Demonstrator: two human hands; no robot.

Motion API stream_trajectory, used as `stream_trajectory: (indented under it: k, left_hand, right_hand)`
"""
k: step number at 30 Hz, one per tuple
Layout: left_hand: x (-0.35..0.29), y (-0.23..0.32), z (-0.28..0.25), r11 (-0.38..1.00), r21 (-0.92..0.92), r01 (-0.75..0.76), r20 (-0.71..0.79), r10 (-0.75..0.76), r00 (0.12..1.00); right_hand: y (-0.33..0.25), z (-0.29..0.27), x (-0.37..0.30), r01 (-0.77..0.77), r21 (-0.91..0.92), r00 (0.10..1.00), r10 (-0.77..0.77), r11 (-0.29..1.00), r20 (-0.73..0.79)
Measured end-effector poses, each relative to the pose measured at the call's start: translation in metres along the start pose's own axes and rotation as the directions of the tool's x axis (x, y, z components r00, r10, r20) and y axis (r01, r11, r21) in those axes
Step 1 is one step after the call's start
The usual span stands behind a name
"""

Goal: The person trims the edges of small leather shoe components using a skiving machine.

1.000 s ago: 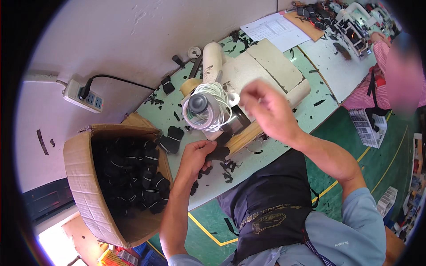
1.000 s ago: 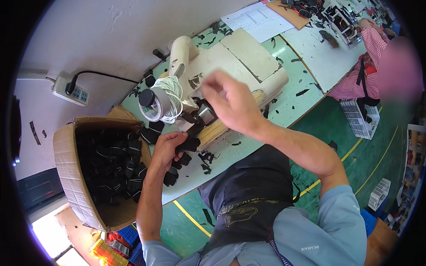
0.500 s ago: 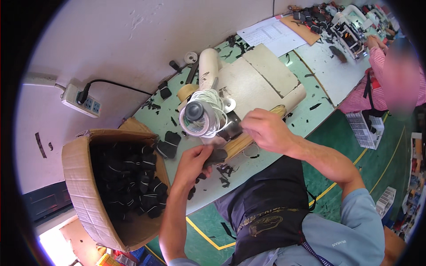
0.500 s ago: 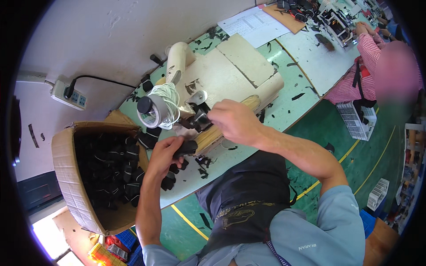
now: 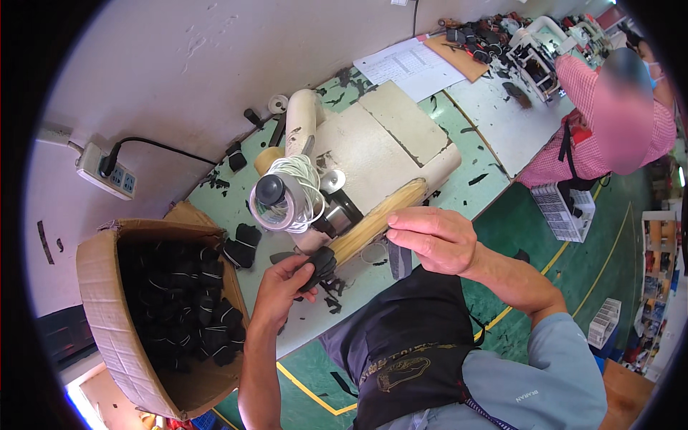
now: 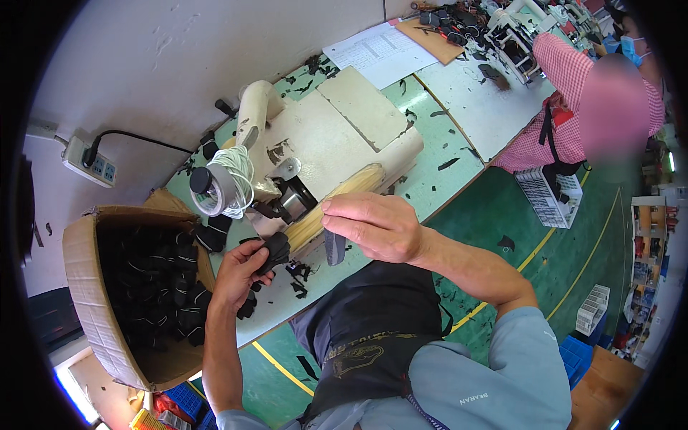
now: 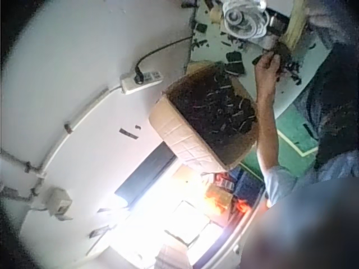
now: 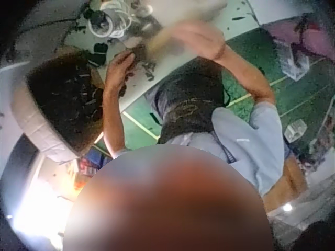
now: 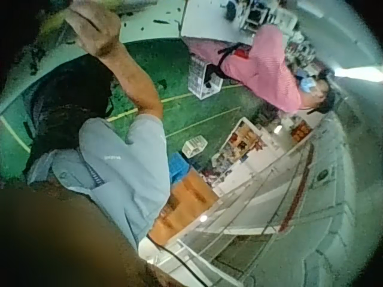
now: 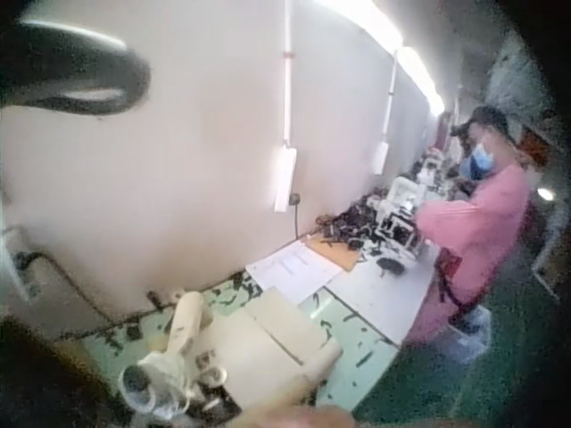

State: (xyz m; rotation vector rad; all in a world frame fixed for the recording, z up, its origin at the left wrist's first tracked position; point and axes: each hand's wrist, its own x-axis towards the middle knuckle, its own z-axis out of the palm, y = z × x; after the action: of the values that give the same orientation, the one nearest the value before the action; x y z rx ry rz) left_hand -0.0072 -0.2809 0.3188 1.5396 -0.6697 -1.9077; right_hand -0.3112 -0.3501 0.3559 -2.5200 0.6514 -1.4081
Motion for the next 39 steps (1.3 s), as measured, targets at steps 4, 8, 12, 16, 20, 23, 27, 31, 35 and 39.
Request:
stream_trajectory:
  k: [4,8,12,16,20,23,27,31,35,39]
  left_hand:
    - [-0.002,-0.002,0.000,1.000,0.011,-0.006,-0.019,0.006,1.000]
    - [-0.003,-0.003,0.000,1.000,0.002,-0.002,-0.024,0.002,1.000]
    - [-0.003,-0.003,0.000,1.000,0.019,0.021,-0.041,-0.021,0.999]
    - [0.001,0.000,0.004,1.000,0.018,0.019,-0.052,-0.018,0.998]
    - [0.006,0.007,0.009,0.998,0.062,0.012,-0.083,-0.006,0.997]
    - [0.009,0.012,0.013,0.993,0.120,0.018,-0.119,-0.003,0.993]
    - [0.011,0.018,0.018,0.982,0.183,0.034,-0.181,0.000,0.984]
    - [0.011,0.021,0.020,0.979,0.201,0.043,-0.184,-0.005,0.983]
    - [0.013,0.021,0.018,0.979,0.203,0.020,-0.172,0.015,0.985]
    - [0.014,0.020,0.017,0.983,0.177,0.047,-0.176,-0.015,0.984]
  right_hand:
    - [0.001,0.000,-0.001,-0.002,0.014,1.000,0.002,1.000,-0.001]
    - [0.000,0.000,0.004,0.014,0.020,1.000,-0.014,1.000,-0.001]
    - [-0.006,-0.005,0.029,-0.321,0.117,0.946,0.311,0.940,0.091]
    - [-0.006,-0.002,0.078,-0.417,0.290,0.890,0.452,0.861,-0.062]
    - [0.003,0.006,0.128,-0.007,-0.055,1.000,0.007,0.998,-0.011]
    - [-0.010,0.018,0.144,-0.028,-0.077,0.989,0.039,0.997,0.142]
    - [-0.017,0.019,0.152,-0.037,-0.194,0.941,0.099,0.980,0.323]
    - [-0.016,0.017,0.155,-0.001,-0.230,0.918,0.092,0.973,0.386]
    - [-0.012,0.019,0.157,0.033,-0.122,0.921,0.018,0.992,0.390]
    - [-0.003,0.019,0.160,0.070,0.009,0.921,-0.069,0.997,0.384]
